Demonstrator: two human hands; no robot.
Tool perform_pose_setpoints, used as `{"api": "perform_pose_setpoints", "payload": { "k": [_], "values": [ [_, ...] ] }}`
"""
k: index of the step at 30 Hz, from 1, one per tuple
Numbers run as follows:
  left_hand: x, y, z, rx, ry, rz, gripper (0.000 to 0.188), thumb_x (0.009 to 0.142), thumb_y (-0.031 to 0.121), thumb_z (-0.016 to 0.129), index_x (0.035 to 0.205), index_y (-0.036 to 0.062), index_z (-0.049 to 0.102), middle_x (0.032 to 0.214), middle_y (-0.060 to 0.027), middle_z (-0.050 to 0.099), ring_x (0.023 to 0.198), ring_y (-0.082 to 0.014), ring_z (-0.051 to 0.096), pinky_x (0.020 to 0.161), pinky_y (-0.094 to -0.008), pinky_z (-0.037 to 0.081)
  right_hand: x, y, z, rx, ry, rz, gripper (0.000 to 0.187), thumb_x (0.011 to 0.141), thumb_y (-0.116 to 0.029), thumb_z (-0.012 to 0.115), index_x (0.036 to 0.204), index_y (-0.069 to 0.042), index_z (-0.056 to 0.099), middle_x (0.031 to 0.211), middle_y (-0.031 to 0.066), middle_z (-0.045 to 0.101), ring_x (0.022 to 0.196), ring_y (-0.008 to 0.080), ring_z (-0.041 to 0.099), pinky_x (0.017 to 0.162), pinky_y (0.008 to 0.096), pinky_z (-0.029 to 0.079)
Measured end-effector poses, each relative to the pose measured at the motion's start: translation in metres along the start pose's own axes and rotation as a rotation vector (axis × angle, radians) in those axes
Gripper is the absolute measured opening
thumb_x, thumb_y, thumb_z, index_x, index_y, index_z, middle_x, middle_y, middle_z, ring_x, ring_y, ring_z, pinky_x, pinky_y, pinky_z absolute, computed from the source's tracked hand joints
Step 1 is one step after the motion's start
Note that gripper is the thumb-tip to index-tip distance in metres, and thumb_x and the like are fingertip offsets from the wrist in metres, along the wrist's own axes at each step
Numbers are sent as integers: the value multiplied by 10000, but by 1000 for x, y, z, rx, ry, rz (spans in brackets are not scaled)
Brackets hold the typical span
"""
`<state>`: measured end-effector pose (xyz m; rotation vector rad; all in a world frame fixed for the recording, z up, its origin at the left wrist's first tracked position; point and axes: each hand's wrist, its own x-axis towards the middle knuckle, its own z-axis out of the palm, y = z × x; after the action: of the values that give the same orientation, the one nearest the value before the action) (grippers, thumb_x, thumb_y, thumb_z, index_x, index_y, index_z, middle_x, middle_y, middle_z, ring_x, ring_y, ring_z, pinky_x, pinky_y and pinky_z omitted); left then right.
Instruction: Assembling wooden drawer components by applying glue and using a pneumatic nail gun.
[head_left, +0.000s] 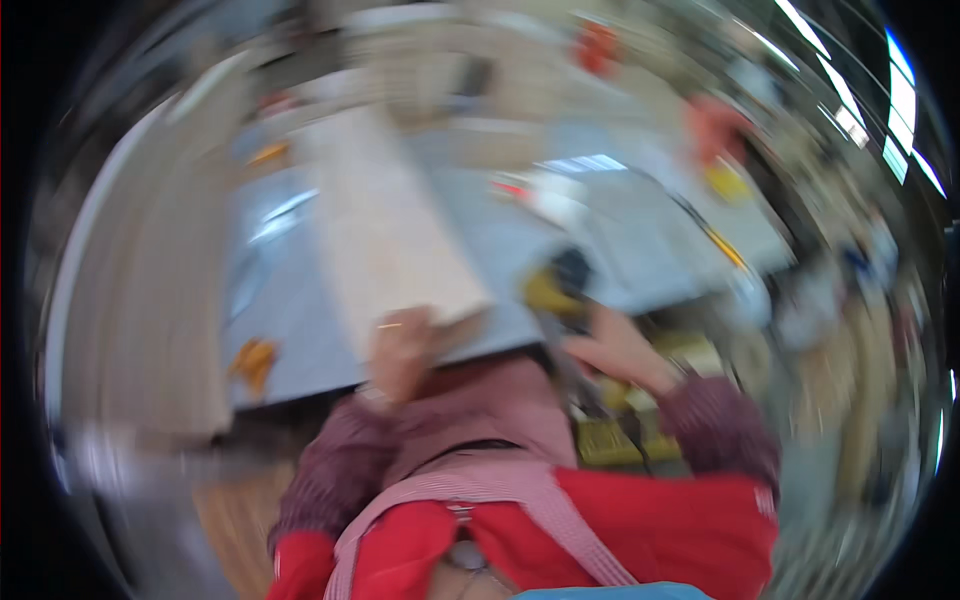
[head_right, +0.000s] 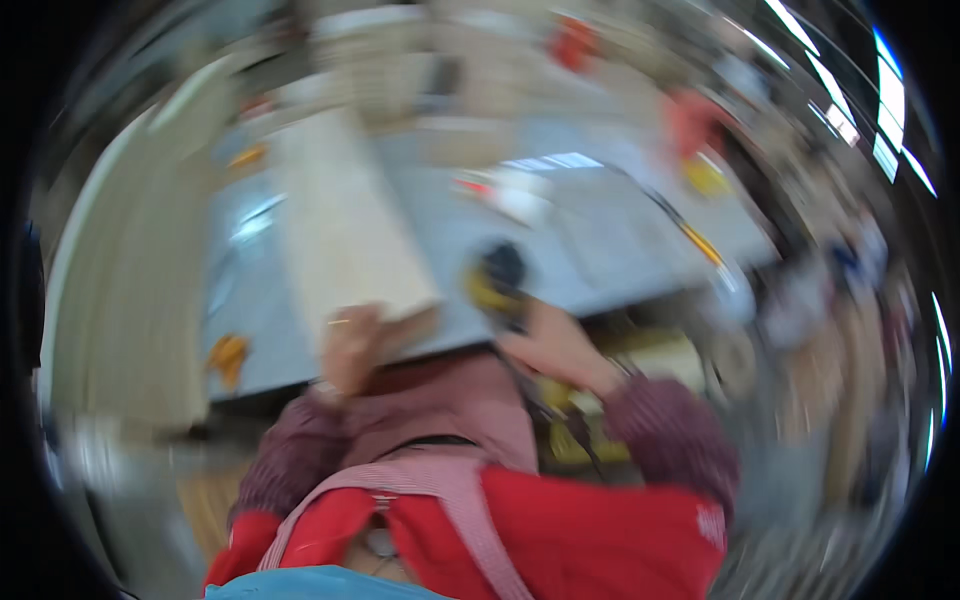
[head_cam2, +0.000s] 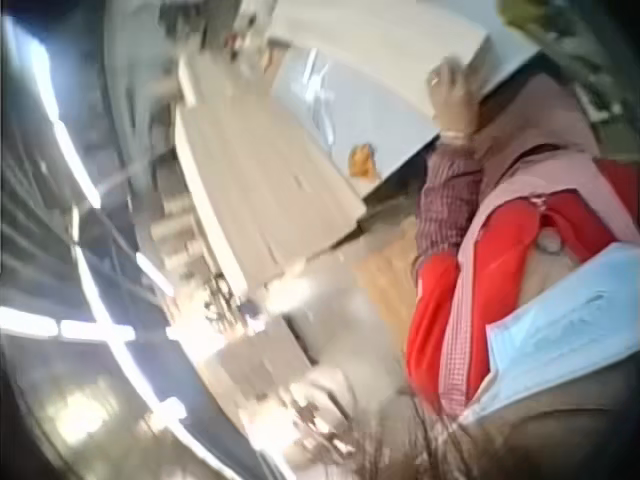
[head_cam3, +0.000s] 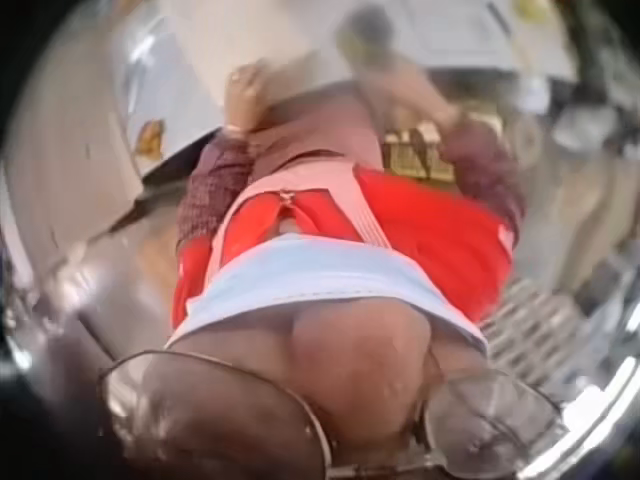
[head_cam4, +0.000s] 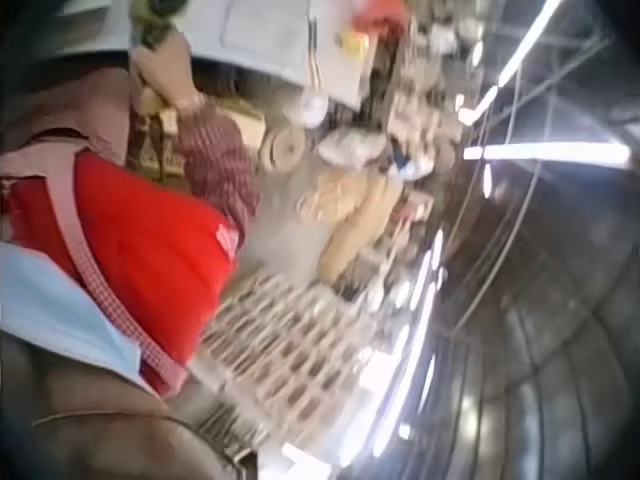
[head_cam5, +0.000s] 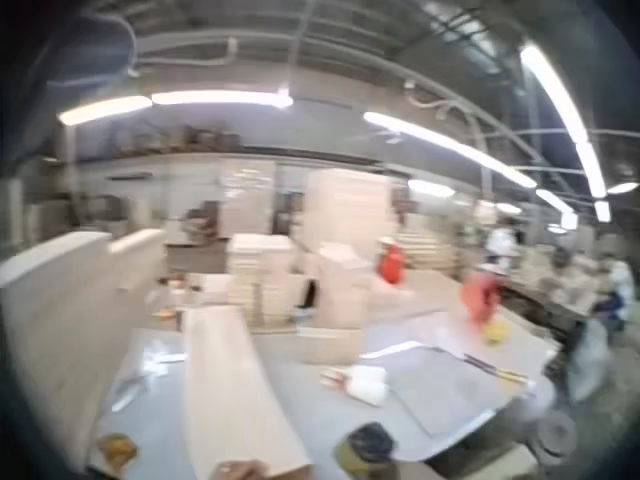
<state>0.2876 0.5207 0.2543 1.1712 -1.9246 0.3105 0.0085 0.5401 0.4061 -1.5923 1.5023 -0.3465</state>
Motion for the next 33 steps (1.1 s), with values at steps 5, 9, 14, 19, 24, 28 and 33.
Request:
{"api": "perform_pose_setpoints", "payload": {
  "k": [5, 9, 14, 19, 24, 28, 33],
  "values": [
    [14, 2, -11, 13, -195, 202, 354, 795, 16, 596, 1148, 34, 589, 1136, -88, 587, 909, -282, 533, 841, -352, 424, 3, 23, 17, 178, 97, -71, 212, 681, -177, 583, 790, 2, 549, 549, 75, 579, 427, 178, 505, 439, 280, 426],
    [13, 5, -3, 29, -210, 233, 346, 817, 18, 586, 1162, 38, 582, 1147, -84, 582, 908, -278, 534, 841, -351, 426, 3, 22, 32, 235, 79, -116, 211, 695, -163, 579, 787, 19, 521, 541, 83, 571, 413, 180, 513, 413, 285, 439],
    [7, -1, -1, 41, -220, 233, 334, 834, 20, 577, 1167, 34, 579, 1148, -85, 582, 910, -276, 536, 844, -350, 427, -8, 19, 31, 182, 140, -102, 196, 695, -161, 584, 757, 17, 533, 522, 79, 567, 397, 178, 506, 410, 280, 442],
    [6, -5, 1, 39, -214, 226, 348, 834, 12, 568, 1182, 36, 575, 1136, -88, 582, 916, -280, 535, 848, -355, 427, -19, 9, 14, 256, 119, -47, 174, 687, -166, 590, 652, 4, 569, 492, 58, 561, 392, 167, 500, 434, 259, 446],
    [2, -11, -3, -58, -203, 185, 402, 765, 10, 574, 1166, 36, 592, 1167, -96, 587, 968, -298, 545, 896, -386, 414, -26, -7, -1, 346, 76, 30, 240, 663, -189, 616, 496, -20, 588, 454, 61, 540, 381, 156, 472, 434, 241, 419],
    [7, 3, -7, 4, -188, 168, 357, 755, 37, 593, 1111, 52, 592, 1142, -58, 576, 979, -241, 548, 867, -356, 425, -20, 0, -3, 482, 8, 84, 197, 754, -162, 669, 685, 3, 587, 523, 44, 536, 394, 116, 476, 389, 218, 400],
    [14, 5, -13, 101, -146, 115, 298, 773, 117, 639, 1059, 49, 591, 1059, -17, 564, 869, -185, 520, 786, -282, 430, -16, -31, 1, 379, 19, 150, 191, 794, -151, 648, 698, -9, 563, 540, 37, 542, 400, 85, 464, 387, 200, 400]
  ]
}}
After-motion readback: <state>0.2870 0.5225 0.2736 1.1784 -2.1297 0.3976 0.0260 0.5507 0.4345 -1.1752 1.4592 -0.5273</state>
